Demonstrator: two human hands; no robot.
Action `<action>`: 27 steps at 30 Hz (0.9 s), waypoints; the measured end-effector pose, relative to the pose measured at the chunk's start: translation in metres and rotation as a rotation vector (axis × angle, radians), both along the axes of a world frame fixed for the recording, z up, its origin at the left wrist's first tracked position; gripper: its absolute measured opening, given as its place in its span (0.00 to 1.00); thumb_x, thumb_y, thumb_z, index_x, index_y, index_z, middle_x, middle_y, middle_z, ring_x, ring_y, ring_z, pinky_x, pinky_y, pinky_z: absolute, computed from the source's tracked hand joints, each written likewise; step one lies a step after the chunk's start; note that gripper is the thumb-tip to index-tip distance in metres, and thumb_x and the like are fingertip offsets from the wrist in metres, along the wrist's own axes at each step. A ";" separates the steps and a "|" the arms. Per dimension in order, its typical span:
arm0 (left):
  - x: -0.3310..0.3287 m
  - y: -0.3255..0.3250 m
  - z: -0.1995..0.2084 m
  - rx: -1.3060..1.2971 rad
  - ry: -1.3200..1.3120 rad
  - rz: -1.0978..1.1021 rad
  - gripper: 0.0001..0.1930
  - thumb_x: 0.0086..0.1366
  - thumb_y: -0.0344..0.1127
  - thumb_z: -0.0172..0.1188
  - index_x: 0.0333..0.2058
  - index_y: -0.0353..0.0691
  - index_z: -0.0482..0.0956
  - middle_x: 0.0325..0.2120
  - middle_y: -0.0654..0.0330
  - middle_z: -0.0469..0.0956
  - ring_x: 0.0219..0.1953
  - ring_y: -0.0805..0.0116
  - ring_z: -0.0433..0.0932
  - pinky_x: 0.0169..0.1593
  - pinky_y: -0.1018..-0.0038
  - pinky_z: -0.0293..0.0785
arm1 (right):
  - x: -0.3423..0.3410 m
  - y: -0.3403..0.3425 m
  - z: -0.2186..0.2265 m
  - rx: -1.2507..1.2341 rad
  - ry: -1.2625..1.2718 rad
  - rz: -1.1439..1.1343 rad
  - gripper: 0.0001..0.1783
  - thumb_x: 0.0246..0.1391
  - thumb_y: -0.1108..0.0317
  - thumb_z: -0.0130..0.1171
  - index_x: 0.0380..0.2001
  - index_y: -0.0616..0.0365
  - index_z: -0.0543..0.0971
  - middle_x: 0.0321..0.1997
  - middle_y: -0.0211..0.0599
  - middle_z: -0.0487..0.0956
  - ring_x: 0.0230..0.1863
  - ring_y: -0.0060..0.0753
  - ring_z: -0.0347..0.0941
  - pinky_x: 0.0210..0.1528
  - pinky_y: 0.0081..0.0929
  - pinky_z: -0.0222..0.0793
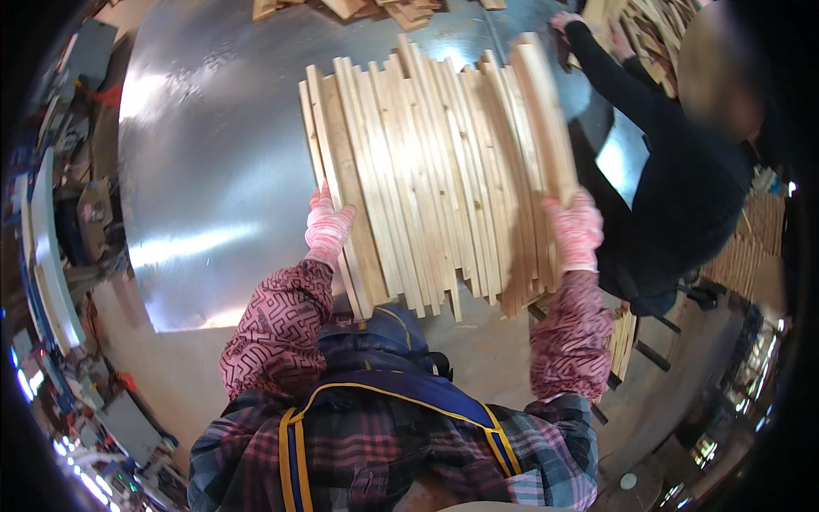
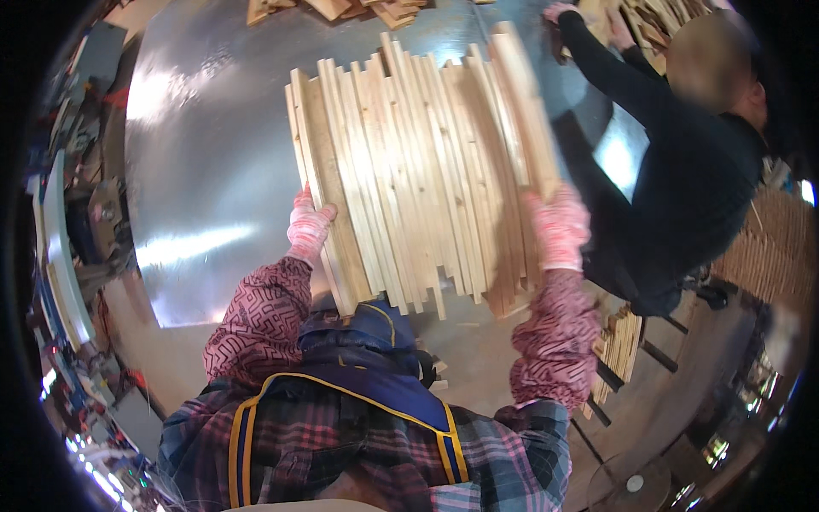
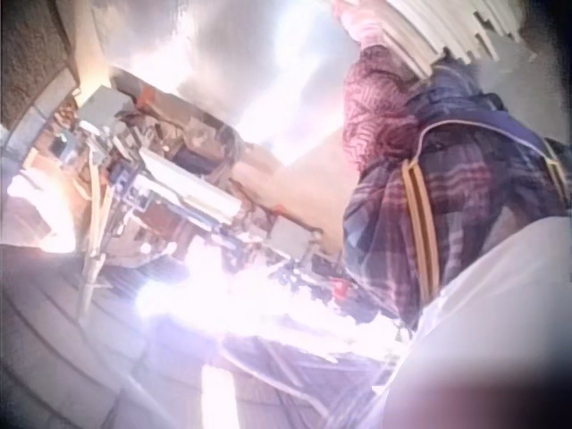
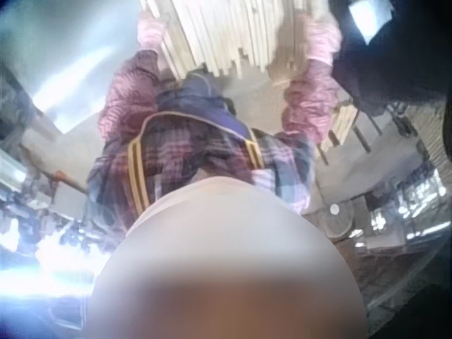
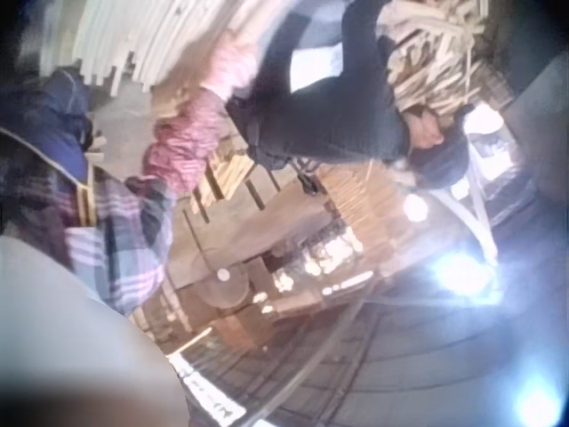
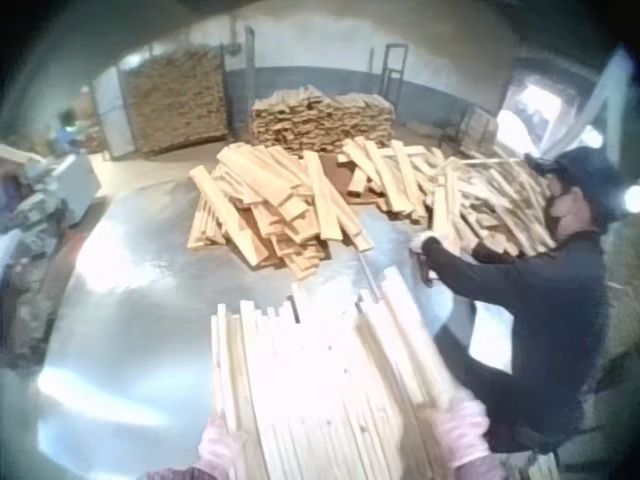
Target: The person repeatedly picks up stacks of light-colored wooden planks from a metal table and places them onto a conveyor belt. The person also gathers scattered planks from the floor and table, aligns them into neat stacks, and continues loading them onto the conveyor.
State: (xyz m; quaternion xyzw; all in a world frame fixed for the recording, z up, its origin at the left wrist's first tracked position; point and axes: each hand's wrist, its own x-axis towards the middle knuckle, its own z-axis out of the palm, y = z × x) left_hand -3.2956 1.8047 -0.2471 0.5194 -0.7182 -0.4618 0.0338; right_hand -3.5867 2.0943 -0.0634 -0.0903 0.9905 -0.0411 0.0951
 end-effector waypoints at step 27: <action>0.061 -0.058 0.041 0.857 0.639 0.320 0.33 0.50 0.28 0.65 0.58 0.39 0.66 0.32 0.61 0.75 0.36 0.64 0.78 0.47 0.67 0.79 | -0.035 0.078 -0.149 -0.042 -0.053 -0.070 0.38 0.57 0.38 0.58 0.49 0.69 0.78 0.46 0.64 0.80 0.50 0.66 0.75 0.52 0.48 0.71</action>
